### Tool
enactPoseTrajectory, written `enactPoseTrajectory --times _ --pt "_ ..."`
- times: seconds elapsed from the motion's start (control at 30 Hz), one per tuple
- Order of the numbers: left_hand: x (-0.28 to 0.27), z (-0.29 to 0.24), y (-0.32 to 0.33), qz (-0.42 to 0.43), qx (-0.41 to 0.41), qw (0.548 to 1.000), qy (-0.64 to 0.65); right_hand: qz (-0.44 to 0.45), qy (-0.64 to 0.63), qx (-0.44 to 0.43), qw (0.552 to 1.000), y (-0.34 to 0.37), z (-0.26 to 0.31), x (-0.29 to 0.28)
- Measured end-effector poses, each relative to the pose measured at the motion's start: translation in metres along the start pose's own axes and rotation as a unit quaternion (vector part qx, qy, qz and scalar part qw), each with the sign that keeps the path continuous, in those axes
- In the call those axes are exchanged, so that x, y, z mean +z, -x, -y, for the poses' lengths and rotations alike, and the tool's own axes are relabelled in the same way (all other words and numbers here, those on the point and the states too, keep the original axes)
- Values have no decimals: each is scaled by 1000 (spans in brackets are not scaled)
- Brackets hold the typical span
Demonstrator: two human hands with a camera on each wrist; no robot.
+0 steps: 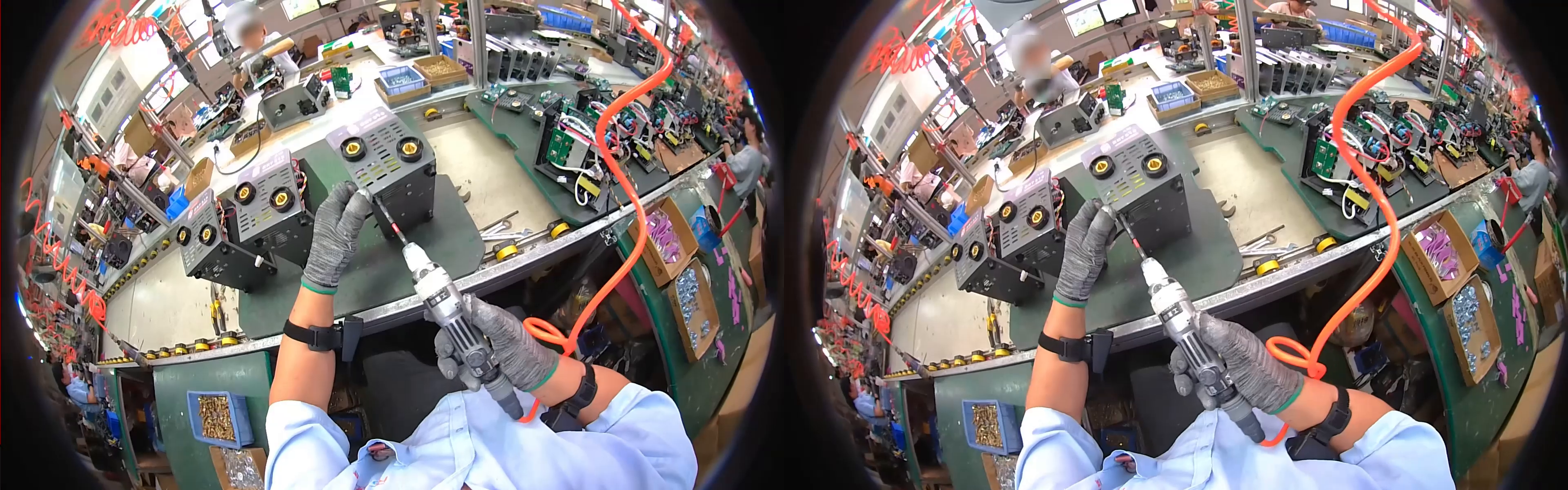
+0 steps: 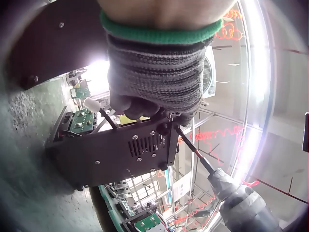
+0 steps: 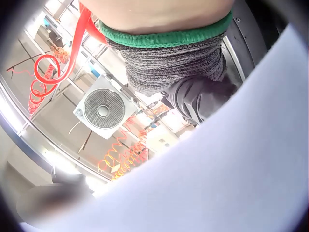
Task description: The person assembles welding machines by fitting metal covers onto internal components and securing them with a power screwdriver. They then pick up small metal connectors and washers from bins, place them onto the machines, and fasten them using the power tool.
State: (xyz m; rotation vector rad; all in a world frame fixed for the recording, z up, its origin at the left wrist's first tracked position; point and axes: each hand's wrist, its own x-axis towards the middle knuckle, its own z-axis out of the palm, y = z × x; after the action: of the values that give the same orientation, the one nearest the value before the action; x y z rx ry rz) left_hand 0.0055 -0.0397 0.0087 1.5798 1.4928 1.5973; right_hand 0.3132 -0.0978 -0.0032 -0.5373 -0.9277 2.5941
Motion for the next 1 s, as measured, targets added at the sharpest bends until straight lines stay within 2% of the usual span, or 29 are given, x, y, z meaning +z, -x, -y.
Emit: enactPoseTrajectory --times 0.07,0.13,0.33,0.43,0.77,0.83,1.0 --pt "0 1 0 2 -8 1000 -7 -22 10 -1 1000 2 1 9" --pt "-2 -1 -2 -4 -3 999 -42 0 15 7 1000 0 4 12" --pt "-1 3 -6 -5 9 1000 -10 -6 -16 -28 999 -4 4 13" --pt "-4 4 -6 3 -10 999 -40 1 -13 -23 1000 -2 7 14" --pt "-2 -10 -5 11 -45 999 -15 38 -30 -22 999 -11 1 3" --pt "-3 -9 -5 10 -92 996 13 35 -34 -20 999 -10 1 4" --pt "1 -17 -5 6 -89 996 13 34 -22 -35 999 -10 2 7"
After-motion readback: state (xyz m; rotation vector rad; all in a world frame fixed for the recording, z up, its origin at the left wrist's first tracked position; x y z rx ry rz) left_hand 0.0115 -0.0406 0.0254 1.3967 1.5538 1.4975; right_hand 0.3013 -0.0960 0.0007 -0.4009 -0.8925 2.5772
